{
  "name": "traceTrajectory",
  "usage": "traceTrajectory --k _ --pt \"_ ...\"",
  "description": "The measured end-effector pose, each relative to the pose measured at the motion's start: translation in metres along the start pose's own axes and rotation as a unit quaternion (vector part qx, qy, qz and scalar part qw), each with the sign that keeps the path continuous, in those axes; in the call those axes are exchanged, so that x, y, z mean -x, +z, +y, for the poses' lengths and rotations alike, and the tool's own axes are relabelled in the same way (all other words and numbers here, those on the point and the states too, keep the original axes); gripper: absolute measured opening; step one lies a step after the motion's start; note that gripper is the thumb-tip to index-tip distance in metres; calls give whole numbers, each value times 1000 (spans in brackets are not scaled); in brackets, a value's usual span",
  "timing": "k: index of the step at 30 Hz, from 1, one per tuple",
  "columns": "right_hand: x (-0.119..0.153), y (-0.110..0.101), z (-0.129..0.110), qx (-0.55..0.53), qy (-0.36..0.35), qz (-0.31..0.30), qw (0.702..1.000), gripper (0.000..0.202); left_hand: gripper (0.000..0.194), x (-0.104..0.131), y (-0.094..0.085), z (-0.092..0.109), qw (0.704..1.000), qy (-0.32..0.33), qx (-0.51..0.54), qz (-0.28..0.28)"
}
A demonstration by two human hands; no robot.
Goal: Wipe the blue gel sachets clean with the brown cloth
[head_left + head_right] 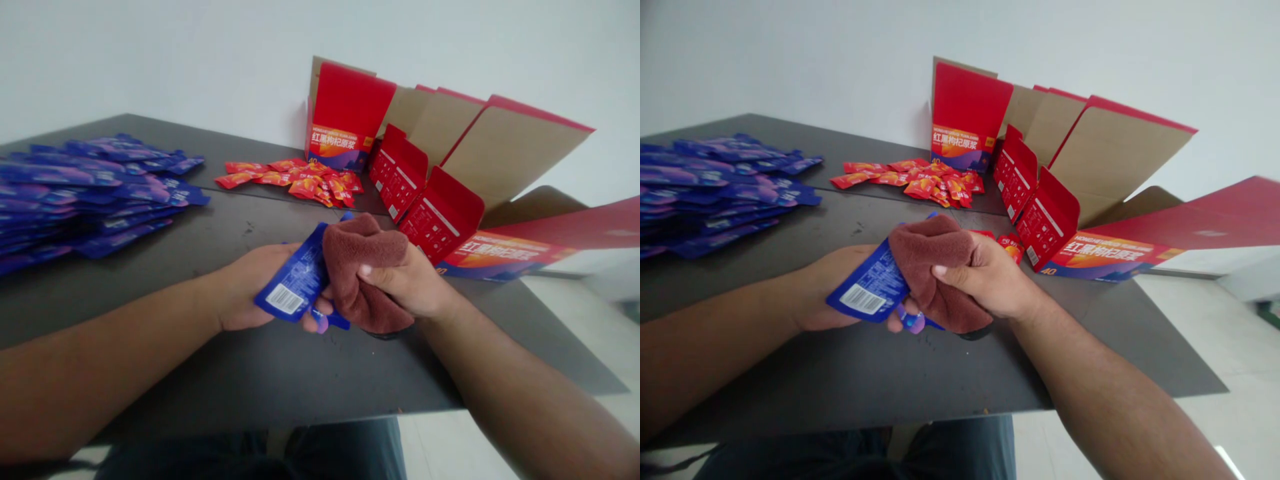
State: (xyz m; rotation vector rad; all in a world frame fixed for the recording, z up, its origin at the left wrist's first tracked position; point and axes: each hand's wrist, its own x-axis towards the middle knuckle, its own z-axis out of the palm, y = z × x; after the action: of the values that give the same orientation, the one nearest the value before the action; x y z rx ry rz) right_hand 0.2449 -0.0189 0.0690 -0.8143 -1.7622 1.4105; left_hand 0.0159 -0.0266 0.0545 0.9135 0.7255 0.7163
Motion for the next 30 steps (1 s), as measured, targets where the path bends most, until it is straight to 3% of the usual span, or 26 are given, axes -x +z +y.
traceTrajectory --k 2,5,9,14,22,24,27,30 --pt "-2 -4 1 18 -7 40 999 46 16 -2 4 0 998 -4 11 56" --pt "-6 -10 3 56 -9 78 995 52 18 -6 3 -2 991 66 12 117" --pt "-8 -11 2 36 12 76 996 49 22 -10 -8 -7 981 122 -76 129" --pt "-8 -7 2 23 31 77 996 46 21 -10 -17 -10 934 159 -273 169" --pt "-8 -11 4 81 12 83 993 42 20 -6 -12 -4 902 190 -337 194" --pt "-8 -15 1 146 -20 139 979 37 20 -6 -12 -3 895 202 -346 198" --pt "-7 -18 -1 314 -71 231 918 28 20 -6 -13 -2 887 207 -363 199" --pt "-5 -12 0 432 -118 201 871 16 21 -7 -14 -3 884 208 -368 200"
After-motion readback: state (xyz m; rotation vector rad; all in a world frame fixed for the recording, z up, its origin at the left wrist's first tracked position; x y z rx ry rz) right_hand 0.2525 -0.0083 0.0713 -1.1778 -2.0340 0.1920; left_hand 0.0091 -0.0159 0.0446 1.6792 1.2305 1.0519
